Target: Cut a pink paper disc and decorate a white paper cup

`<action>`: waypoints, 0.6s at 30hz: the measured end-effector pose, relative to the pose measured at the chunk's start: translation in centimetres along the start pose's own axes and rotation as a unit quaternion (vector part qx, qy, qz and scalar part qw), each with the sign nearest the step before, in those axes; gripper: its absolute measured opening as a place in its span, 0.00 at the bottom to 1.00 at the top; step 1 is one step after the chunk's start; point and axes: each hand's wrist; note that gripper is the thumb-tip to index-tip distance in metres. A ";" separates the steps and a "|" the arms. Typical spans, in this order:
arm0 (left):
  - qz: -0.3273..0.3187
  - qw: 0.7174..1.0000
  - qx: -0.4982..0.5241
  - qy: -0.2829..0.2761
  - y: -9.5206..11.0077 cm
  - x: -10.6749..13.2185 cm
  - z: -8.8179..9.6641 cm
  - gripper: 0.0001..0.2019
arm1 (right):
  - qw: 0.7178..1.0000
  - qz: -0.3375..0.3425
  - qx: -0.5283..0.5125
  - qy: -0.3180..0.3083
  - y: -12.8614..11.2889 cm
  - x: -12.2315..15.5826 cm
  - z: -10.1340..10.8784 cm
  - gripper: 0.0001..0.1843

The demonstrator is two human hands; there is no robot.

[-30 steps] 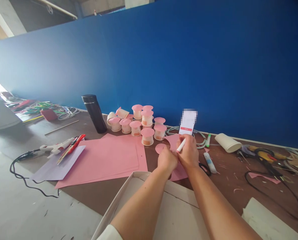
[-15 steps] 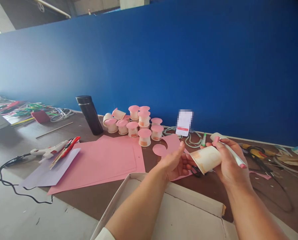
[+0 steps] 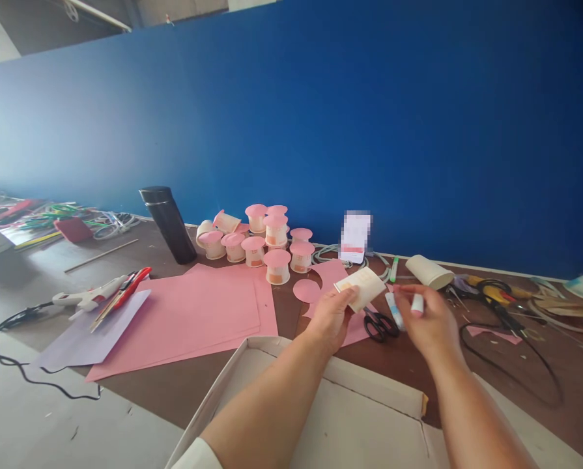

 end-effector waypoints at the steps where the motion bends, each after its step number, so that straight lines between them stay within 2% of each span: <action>1: -0.020 1.000 -0.016 -0.012 -0.1 -0.1 0.1 0.16 | 0.998 0.013 0.045 -0.042 0.3 0.0 -0.1 0.18; 4: -0.052 0.997 -0.046 -0.027 -0.3 -0.1 0.1 0.19 | 0.987 0.042 0.114 -0.109 0.8 0.0 -0.8 0.20; 7: -0.054 0.997 -0.044 -0.014 -0.3 -0.2 0.1 0.19 | 0.983 0.058 0.135 -0.113 1.0 0.1 -1.2 0.19; 10: -0.027 0.999 -0.032 0.028 -0.1 -0.2 0.1 0.20 | 0.983 0.066 0.126 -0.112 0.9 0.2 -1.2 0.20; 12: -0.004 0.998 -0.018 0.052 -0.1 -0.2 0.1 0.21 | 0.990 0.074 0.094 -0.072 0.6 0.2 -1.0 0.22; 15: 0.023 0.997 0.015 0.071 0.0 -0.2 0.1 0.21 | 0.989 0.137 -0.002 0.048 -0.3 0.5 -0.4 0.21; 18: 0.045 0.993 0.063 0.091 0.2 -0.2 0.0 0.21 | 0.947 0.279 -0.080 0.139 -1.6 1.3 0.4 0.18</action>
Point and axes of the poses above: each hand's wrist, its own x-axis away from the middle knuckle, its own z-axis out of the back of the hand, y = z × x
